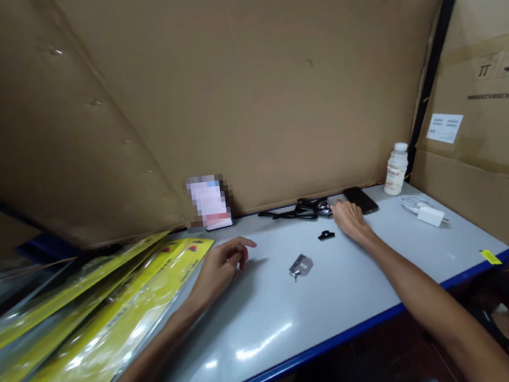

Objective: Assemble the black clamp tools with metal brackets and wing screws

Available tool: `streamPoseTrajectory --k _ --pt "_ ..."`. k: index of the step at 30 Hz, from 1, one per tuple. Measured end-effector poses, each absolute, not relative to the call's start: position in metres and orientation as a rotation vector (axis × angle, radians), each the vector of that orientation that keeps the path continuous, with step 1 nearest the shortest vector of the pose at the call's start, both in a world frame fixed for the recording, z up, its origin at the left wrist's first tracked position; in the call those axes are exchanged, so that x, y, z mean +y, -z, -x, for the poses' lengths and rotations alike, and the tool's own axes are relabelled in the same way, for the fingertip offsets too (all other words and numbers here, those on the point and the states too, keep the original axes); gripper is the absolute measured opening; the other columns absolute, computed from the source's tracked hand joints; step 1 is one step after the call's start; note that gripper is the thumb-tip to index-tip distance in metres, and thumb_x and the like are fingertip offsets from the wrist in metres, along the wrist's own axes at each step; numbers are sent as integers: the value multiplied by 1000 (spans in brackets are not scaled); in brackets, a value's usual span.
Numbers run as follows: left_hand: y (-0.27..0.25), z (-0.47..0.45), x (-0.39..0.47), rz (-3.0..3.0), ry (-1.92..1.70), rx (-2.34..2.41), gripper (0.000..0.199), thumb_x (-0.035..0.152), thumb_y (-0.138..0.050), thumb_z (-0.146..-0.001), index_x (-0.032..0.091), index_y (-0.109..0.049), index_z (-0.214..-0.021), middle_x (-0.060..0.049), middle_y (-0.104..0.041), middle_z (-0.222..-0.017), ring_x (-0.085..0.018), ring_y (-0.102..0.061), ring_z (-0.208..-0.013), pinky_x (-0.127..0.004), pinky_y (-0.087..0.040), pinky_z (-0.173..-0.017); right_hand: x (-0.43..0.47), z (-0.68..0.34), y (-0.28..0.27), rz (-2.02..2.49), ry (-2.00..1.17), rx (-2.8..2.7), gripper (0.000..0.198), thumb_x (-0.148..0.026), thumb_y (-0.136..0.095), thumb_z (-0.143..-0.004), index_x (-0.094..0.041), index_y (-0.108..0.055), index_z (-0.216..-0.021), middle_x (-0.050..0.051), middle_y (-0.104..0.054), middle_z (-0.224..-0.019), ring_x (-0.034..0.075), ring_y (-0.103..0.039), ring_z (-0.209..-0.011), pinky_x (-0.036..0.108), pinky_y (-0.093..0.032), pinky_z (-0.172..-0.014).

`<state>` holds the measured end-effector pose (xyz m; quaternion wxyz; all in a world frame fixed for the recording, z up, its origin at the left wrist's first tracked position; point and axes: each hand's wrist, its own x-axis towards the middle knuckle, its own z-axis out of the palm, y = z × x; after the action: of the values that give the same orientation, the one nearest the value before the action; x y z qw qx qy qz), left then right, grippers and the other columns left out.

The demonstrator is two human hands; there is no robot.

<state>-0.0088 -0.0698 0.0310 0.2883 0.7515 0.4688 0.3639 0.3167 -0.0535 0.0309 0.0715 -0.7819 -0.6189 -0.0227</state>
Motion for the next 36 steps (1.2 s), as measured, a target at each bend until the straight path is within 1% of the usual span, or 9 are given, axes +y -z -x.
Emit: streamPoseTrajectory --k 5,10,15,19,22,25,30,34,36 --pt "-35 6 -73 -2018 -972 1272 36 15 -40 -64 15 -69 -86 3 -55 -54 -14 -49 -53 -24 -38 -56 -59 -315 -36 2358 114 -1899 44 -39 -35 -104 -11 -63 -122 24 -66 -119 35 -65 -108 40 -46 -84" --pt "-34 5 -73 -2053 -980 1269 36 13 -40 -65 15 -69 -85 4 -55 -54 -13 -48 -53 -25 -38 -59 -59 -313 -37 2371 133 -1934 42 -35 -34 -103 -11 -65 -119 22 -67 -114 35 -65 -105 41 -45 -84" --pt "-33 5 -73 -2090 -967 1288 35 12 -40 -67 15 -70 -87 3 -54 -55 -13 -49 -55 -25 -38 -62 -61 -313 -38 2378 180 -1952 36 -30 -40 -101 -11 -68 -112 21 -67 -112 34 -64 -104 39 -44 -82" --pt "-33 5 -73 -2123 -944 1304 36 11 -41 -70 15 -71 -89 3 -52 -55 -14 -47 -56 -25 -36 -62 -63 -303 -44 2173 328 -1962 31 -27 -40 -101 -16 -68 -108 16 -66 -116 29 -59 -108 34 -42 -78" --pt "-34 4 -74 -2142 -926 1318 36 10 -41 -74 14 -72 -91 2 -53 -58 -14 -48 -58 -26 -36 -63 -64 -286 -45 1947 293 -2118 26 -23 -43 -100 -19 -68 -100 10 -68 -109 25 -56 -107 31 -40 -80" --pt "-34 3 -75 -2176 -938 1342 35 9 -42 -74 15 -72 -91 0 -56 -66 -15 -50 -62 -26 -37 -64 -65 -267 -42 1798 272 -2287 20 -18 -47 -97 -18 -67 -100 9 -69 -104 25 -54 -106 31 -39 -83" --pt "-34 2 -76 -2221 -956 1331 35 8 -44 -72 17 -71 -93 0 -57 -73 -15 -52 -67 -26 -38 -65 -61 -252 -34 1804 310 -2403 26 -9 -41 -95 -14 -64 -104 14 -70 -102 28 -53 -106 36 -38 -87" --pt "-31 -1 -76 -2178 -935 1289 33 10 -43 -75 16 -70 -92 -1 -58 -74 -14 -52 -65 -26 -38 -64 -58 -252 -33 1839 353 -2395 36 2 -38 -88 -13 -62 -110 15 -69 -104 28 -53 -107 36 -38 -88" --pt "-30 -3 -76 -2160 -910 1263 32 10 -43 -76 16 -70 -91 0 -57 -71 -14 -51 -63 -25 -38 -63 -57 -252 -33 1839 374 -2410 38 3 -39 -85 -12 -61 -112 16 -68 -107 28 -52 -109 35 -39 -89"
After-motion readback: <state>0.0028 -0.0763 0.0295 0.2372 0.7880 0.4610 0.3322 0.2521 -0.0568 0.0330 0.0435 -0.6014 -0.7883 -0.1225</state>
